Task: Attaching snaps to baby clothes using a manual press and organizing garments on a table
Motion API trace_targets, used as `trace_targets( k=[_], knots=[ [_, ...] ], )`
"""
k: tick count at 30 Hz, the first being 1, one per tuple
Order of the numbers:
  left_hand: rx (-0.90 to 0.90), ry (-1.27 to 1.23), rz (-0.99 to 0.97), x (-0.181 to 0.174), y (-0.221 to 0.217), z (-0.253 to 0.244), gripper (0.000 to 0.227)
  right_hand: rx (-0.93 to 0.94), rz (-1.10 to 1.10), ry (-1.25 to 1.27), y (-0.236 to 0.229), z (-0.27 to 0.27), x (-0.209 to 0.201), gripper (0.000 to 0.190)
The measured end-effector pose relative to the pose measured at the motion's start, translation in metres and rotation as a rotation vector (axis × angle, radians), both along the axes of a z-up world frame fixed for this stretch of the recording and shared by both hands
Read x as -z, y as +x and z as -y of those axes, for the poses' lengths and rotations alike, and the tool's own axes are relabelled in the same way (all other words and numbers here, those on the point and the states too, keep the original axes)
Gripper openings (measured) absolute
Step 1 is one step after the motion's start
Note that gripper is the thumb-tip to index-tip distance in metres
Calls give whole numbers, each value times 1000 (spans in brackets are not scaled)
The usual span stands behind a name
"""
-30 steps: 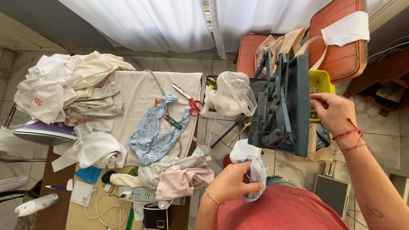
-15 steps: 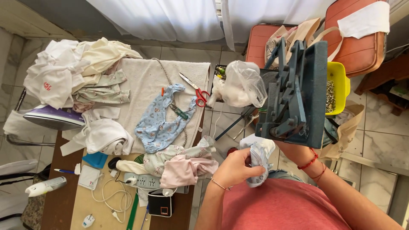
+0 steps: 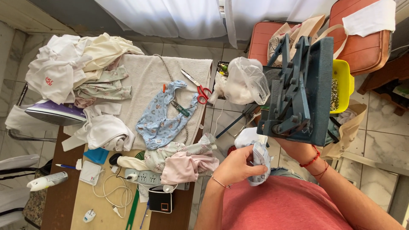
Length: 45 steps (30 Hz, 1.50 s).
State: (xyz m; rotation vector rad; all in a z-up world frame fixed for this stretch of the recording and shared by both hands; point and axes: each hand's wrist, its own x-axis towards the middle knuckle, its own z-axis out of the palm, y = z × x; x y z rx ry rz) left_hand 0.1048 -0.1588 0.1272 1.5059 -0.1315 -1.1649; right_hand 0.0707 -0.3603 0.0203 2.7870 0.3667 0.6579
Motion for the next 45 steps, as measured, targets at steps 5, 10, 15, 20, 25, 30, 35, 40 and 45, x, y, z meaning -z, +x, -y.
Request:
trace_targets(
  k=[5,10,15,20,25,30,35,40,45],
  knots=[
    [14,0,7,0,0,0,34,-84,22,-60,1,11,18,32],
    [43,15,30,-1,2,0,33,-109,-11,187,7,1,-40,23],
    [137,68,129,-11,6,-2,34,-20,-130,711,3,-1,-70,20],
    [476,199,339,-46,15,14,39,-44,-829,1445,-14,-10,-141,44],
    [694,141,482,-20,2,35,30,-127,-1395,1044,-5,-4,-134,96],
    [544,234,276,-53,3,24,35,59,-1589,904,-11,7,-130,48],
    [330,173,55,-54,-6,12,36,170,-1618,1054,-24,18,-123,12],
    [312,223,161,-57,-4,18,41,48,-1478,1335,-29,12,-118,48],
    [257,181,58,-60,3,18,37,255,-1463,1393,-27,7,-117,19]
  ],
)
